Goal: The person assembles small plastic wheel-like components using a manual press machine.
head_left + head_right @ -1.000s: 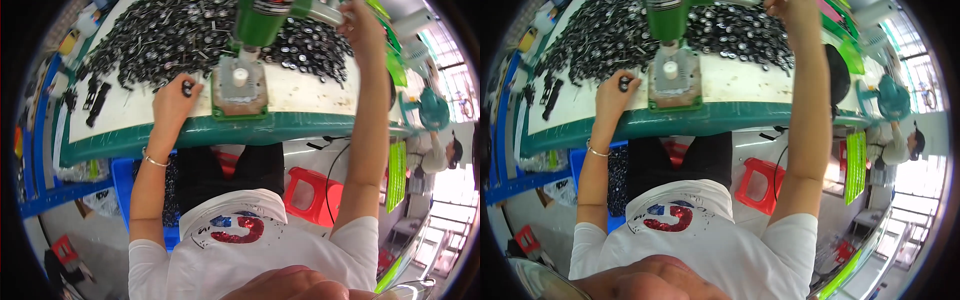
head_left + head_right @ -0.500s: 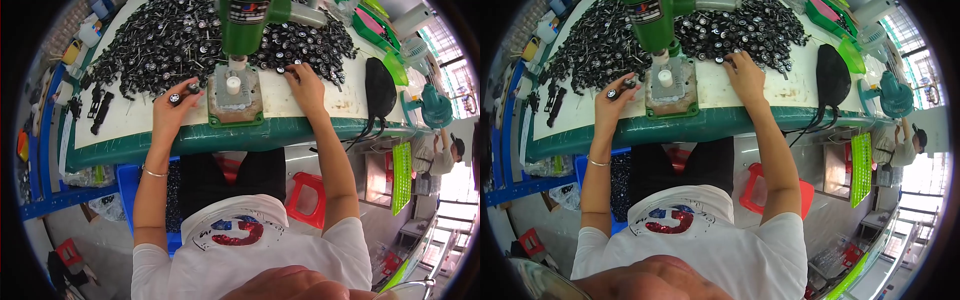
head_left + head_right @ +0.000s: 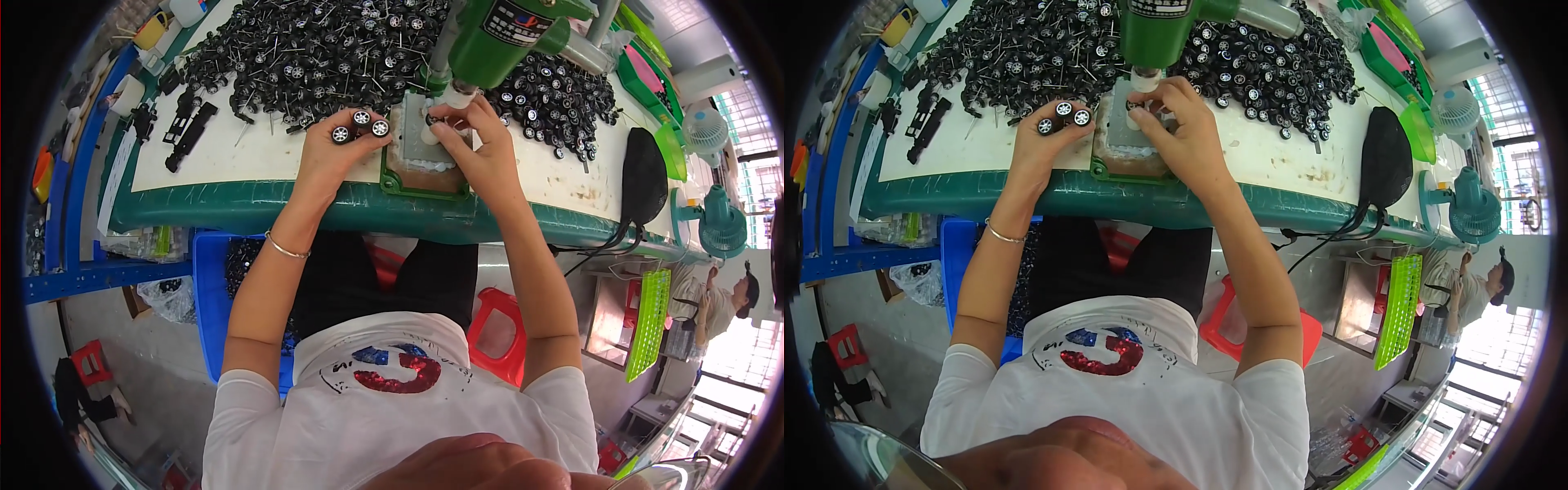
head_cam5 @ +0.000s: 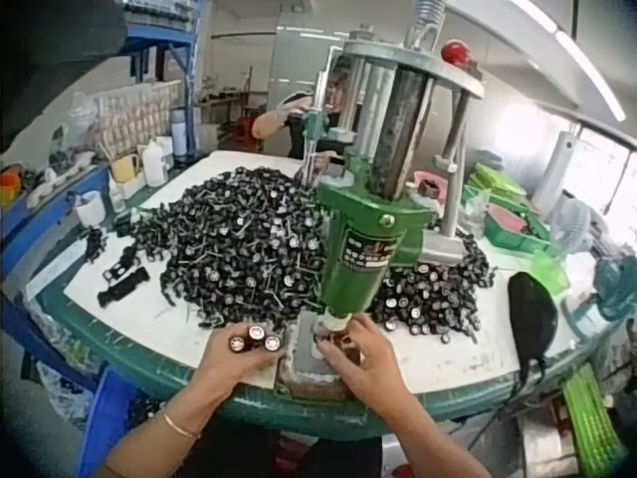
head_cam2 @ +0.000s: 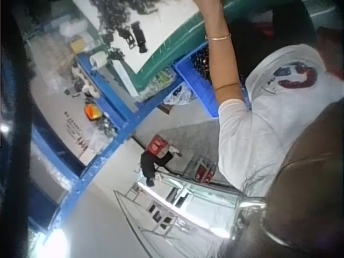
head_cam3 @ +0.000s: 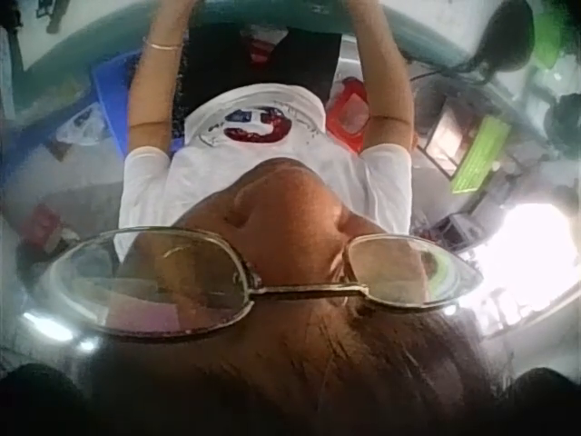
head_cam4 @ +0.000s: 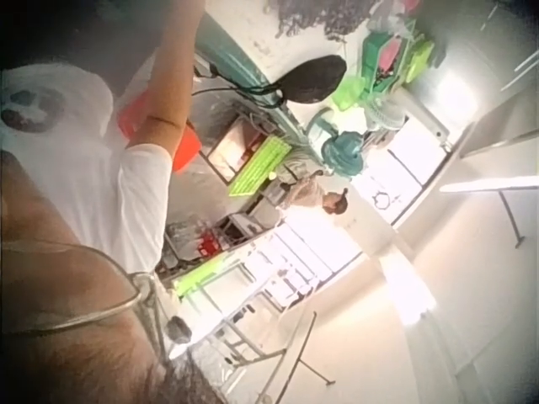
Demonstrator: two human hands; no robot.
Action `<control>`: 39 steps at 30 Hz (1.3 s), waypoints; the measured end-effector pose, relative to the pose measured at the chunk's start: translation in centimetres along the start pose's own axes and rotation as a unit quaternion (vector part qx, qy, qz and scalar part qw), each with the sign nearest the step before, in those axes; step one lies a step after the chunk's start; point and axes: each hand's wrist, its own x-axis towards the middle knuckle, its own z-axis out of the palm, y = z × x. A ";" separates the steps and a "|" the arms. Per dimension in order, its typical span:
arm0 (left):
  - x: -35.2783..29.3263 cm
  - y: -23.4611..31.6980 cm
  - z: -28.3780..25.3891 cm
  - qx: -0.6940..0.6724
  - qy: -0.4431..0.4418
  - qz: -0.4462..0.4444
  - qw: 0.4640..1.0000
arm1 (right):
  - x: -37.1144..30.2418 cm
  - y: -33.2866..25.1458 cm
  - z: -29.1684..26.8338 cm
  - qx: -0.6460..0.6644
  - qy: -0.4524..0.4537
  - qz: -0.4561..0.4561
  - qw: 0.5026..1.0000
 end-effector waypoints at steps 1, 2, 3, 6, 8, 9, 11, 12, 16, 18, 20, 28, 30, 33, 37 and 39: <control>-0.2 0.3 -0.1 -0.001 -0.001 0.001 1.000 | -0.2 0.1 0.2 0.025 0.000 0.041 0.999; -0.4 0.8 -0.1 -0.014 0.004 -0.028 0.999 | -0.4 0.0 0.4 0.024 0.000 0.041 0.999; -0.5 1.1 -0.2 -0.026 0.009 -0.057 0.998 | -0.7 -0.2 0.6 0.043 0.011 0.062 0.997; -0.4 1.3 -0.6 -0.030 0.011 -0.072 0.997 | -1.4 -0.9 0.7 0.027 0.029 0.069 0.997; -0.1 2.3 0.0 -0.032 0.008 -0.057 0.998 | -1.4 -1.1 0.7 -0.008 0.034 0.055 0.998; 0.1 2.6 0.5 -0.033 0.005 -0.042 0.999 | -1.2 -1.1 0.6 -0.001 0.028 0.060 0.998; 0.6 2.7 1.3 -0.041 0.001 -0.014 0.999 | -0.7 -0.8 0.4 0.004 0.020 0.061 0.998; 0.9 2.8 1.7 -0.047 -0.003 0.014 0.999 | -0.6 -0.3 0.4 0.037 0.008 0.086 0.996; 1.7 3.1 3.1 0.038 -0.056 0.085 0.994 | -0.6 1.4 0.5 0.125 0.042 0.142 0.981; 2.0 3.1 3.5 0.038 -0.060 0.102 0.992 | -0.6 1.0 -0.1 0.157 0.060 0.146 0.975; 2.3 2.8 3.9 0.039 -0.073 0.131 0.988 | -0.4 0.7 -1.4 0.202 0.093 0.156 0.963; 2.6 2.3 4.6 0.023 -0.091 0.148 0.985 | 5.4 -1.6 -10.3 0.323 0.161 0.052 0.931; 2.7 2.8 5.1 0.013 -0.093 0.135 0.986 | 9.6 -4.7 -11.0 0.294 0.227 0.019 0.928; 2.7 2.5 4.7 -0.002 -0.088 0.113 0.990 | 13.7 -11.7 -9.8 0.317 0.252 0.029 0.914; 3.4 2.6 5.2 -0.002 -0.119 0.157 0.980 | 18.9 -11.8 -14.1 0.372 0.169 -0.001 0.913; 3.6 2.4 4.9 0.017 -0.111 0.161 0.980 | 21.0 -10.2 -15.7 0.411 0.019 -0.054 0.910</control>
